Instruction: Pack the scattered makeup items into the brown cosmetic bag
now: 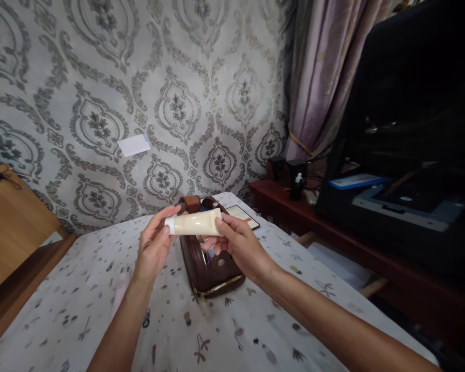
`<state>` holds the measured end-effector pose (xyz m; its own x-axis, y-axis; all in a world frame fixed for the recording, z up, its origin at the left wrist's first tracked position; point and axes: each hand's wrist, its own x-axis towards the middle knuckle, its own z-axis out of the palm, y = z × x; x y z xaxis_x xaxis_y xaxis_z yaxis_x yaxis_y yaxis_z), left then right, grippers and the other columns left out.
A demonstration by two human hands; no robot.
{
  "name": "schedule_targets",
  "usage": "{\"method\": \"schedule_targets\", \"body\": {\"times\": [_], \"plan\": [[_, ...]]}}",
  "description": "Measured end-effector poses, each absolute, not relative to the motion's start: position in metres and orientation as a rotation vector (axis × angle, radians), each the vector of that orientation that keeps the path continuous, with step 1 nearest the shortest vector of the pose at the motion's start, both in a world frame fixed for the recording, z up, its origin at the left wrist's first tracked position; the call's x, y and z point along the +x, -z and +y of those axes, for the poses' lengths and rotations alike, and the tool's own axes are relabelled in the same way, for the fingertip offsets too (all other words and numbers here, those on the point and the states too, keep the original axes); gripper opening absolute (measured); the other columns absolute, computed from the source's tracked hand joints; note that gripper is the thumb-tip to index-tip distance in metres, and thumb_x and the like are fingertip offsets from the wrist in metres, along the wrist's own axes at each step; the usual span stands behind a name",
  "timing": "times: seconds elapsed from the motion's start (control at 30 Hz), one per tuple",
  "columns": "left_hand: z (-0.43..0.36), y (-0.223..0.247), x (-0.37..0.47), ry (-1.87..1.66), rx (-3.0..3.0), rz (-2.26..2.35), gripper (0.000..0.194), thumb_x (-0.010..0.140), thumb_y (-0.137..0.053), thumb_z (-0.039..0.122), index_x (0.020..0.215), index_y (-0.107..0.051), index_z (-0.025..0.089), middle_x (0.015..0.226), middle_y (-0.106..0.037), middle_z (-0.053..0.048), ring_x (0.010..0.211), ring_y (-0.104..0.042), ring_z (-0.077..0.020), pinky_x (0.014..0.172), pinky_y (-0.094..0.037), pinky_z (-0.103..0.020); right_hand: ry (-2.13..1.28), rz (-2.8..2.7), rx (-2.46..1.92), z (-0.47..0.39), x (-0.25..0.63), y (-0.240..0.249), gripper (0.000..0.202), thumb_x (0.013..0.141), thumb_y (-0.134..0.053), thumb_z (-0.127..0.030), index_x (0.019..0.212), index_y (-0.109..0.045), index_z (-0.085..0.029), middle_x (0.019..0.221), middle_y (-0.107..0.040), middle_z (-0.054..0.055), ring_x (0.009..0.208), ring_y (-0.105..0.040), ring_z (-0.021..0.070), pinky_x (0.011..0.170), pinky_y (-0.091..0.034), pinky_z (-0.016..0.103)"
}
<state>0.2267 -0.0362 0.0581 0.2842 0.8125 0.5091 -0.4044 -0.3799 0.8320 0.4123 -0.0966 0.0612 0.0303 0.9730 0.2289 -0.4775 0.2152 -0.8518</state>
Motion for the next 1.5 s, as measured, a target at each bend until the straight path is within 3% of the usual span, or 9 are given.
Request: {"method": "schedule_targets", "body": {"times": [0.2,0.47,0.67,0.8,1.03,1.3,1.5], "plan": [[-0.032,-0.055,0.243,-1.336,1.462,0.448,0.042,0.081,-0.072,0.04,0.118,-0.065,0.021,0.135,-0.061,-0.013,0.122,-0.058,-0.0319,0.092,-0.056,-0.041,-1.112,-1.061,-0.722,-0.088,0.431,-0.069,0.041,0.077,-0.074,-0.052,0.085,-0.065,-0.013,0.069,-0.068,0.004,0.05,-0.065,0.0135,0.042,-0.044,0.02],[-0.019,-0.039,0.241,-1.451,1.77,0.615,0.04,0.094,-0.056,0.042,0.129,-0.057,0.021,0.128,-0.064,-0.01,0.123,-0.056,-0.0255,0.107,-0.042,-0.037,-1.026,-1.113,-0.774,-0.073,0.448,-0.072,0.039,0.077,-0.074,-0.052,0.079,-0.062,-0.015,0.063,-0.065,0.002,0.055,-0.068,0.015,0.051,-0.053,0.022],[-0.015,-0.025,0.236,-1.35,2.291,0.789,0.028,0.099,-0.046,0.037,0.112,-0.067,0.022,0.126,-0.064,-0.009,0.126,-0.052,-0.0254,0.112,-0.035,-0.044,-0.859,-1.218,-0.889,-0.05,0.469,-0.084,0.034,0.083,-0.068,-0.049,0.079,-0.057,-0.017,0.064,-0.066,0.001,0.059,-0.071,0.016,0.057,-0.058,0.024],[-0.015,-0.016,0.239,-1.338,2.423,0.808,0.027,0.101,-0.042,0.031,0.113,-0.065,0.024,0.13,-0.062,-0.009,0.128,-0.05,-0.0245,0.111,-0.036,-0.047,-0.699,-1.359,-0.967,-0.024,0.476,-0.088,0.028,0.09,-0.058,-0.041,0.073,-0.051,-0.021,0.06,-0.062,-0.002,0.056,-0.07,0.0175,0.057,-0.06,0.029],[-0.015,-0.01,0.237,-1.409,2.464,0.842,0.024,0.101,-0.041,0.03,0.113,-0.062,0.023,0.126,-0.06,-0.01,0.122,-0.051,-0.0242,0.106,-0.04,-0.045,-0.323,-1.785,-1.384,0.03,0.468,-0.1,0.026,0.099,-0.036,-0.02,0.077,-0.052,-0.02,0.065,-0.066,0.0,0.06,-0.068,0.0138,0.057,-0.052,0.02],[-0.013,-0.011,0.235,-1.405,2.513,0.792,0.022,0.101,-0.042,0.026,0.115,-0.059,0.023,0.126,-0.059,-0.009,0.121,-0.05,-0.0226,0.104,-0.041,-0.041,-0.121,-2.069,-1.625,0.076,0.454,-0.096,0.025,0.097,-0.041,-0.014,0.086,-0.064,-0.012,0.07,-0.069,0.004,0.062,-0.062,0.0121,0.059,-0.041,0.018],[-0.012,-0.012,0.234,-1.388,2.508,0.783,0.023,0.101,-0.042,0.026,0.116,-0.059,0.023,0.126,-0.059,-0.009,0.121,-0.05,-0.0231,0.104,-0.041,-0.042,-0.102,-2.288,-1.674,0.093,0.449,-0.095,0.027,0.098,-0.04,-0.013,0.094,-0.067,-0.011,0.075,-0.073,0.007,0.063,-0.063,0.0127,0.059,-0.04,0.019]]}}
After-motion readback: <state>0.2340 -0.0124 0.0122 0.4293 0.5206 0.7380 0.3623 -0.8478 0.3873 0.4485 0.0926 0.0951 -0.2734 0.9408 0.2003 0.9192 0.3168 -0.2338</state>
